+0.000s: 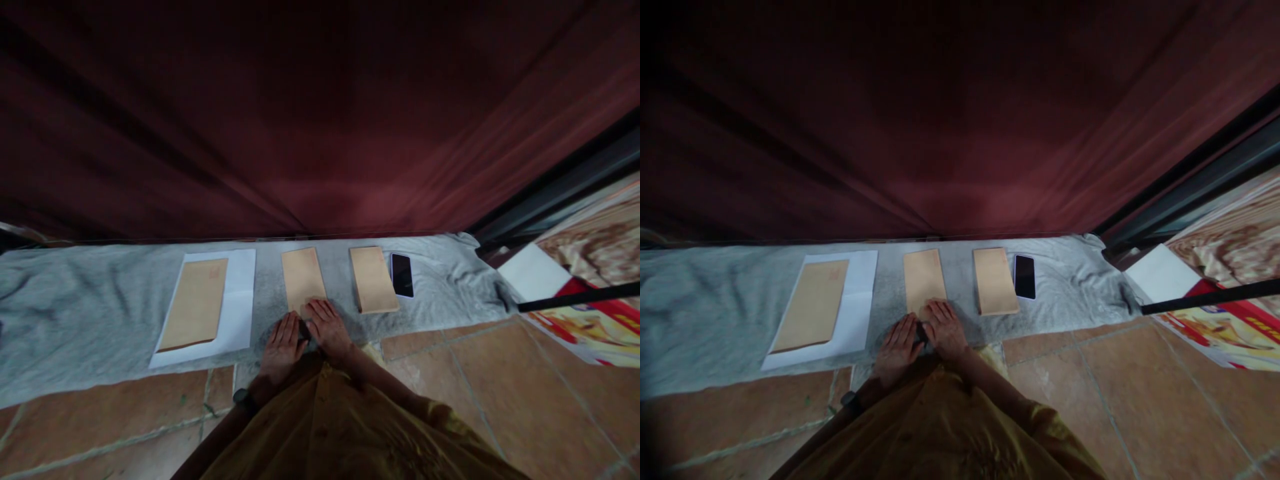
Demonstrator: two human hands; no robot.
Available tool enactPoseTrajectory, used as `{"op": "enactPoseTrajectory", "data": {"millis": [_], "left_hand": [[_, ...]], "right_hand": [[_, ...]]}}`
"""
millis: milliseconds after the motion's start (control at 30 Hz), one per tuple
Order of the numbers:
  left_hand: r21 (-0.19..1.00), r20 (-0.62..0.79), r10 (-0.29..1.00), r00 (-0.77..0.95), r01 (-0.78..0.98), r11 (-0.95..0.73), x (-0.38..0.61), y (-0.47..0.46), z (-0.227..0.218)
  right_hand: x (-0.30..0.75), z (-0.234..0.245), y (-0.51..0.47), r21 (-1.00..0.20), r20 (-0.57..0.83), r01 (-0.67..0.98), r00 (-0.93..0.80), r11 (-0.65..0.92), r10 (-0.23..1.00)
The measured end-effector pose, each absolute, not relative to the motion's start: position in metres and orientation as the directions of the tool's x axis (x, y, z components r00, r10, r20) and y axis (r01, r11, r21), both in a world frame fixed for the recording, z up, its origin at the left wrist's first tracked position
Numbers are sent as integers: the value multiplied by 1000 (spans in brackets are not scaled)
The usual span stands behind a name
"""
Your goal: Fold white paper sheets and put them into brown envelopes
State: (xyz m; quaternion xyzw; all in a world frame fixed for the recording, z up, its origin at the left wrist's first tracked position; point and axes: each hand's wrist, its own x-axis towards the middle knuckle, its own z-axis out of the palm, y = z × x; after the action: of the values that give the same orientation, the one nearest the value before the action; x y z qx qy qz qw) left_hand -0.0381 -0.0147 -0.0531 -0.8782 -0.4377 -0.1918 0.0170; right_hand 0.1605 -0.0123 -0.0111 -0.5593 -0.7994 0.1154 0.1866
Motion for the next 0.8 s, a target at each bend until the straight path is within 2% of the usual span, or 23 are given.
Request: {"op": "enactPoseTrajectory", "data": {"millis": [400,633,800], "left_hand": [[203,261,811,523,792,-576,-34,-9,-37],[232,199,792,577,757,-611,18,52,-11],[235,91,821,564,789,-568,43,100,-14]], "right_hand": [[183,-22,-1,-342,181,905,-201,253,963],[181,-25,-7,-305,209,917,-200,258,957],[182,-26,-6,-313,210,915,-195,255,958]]}}
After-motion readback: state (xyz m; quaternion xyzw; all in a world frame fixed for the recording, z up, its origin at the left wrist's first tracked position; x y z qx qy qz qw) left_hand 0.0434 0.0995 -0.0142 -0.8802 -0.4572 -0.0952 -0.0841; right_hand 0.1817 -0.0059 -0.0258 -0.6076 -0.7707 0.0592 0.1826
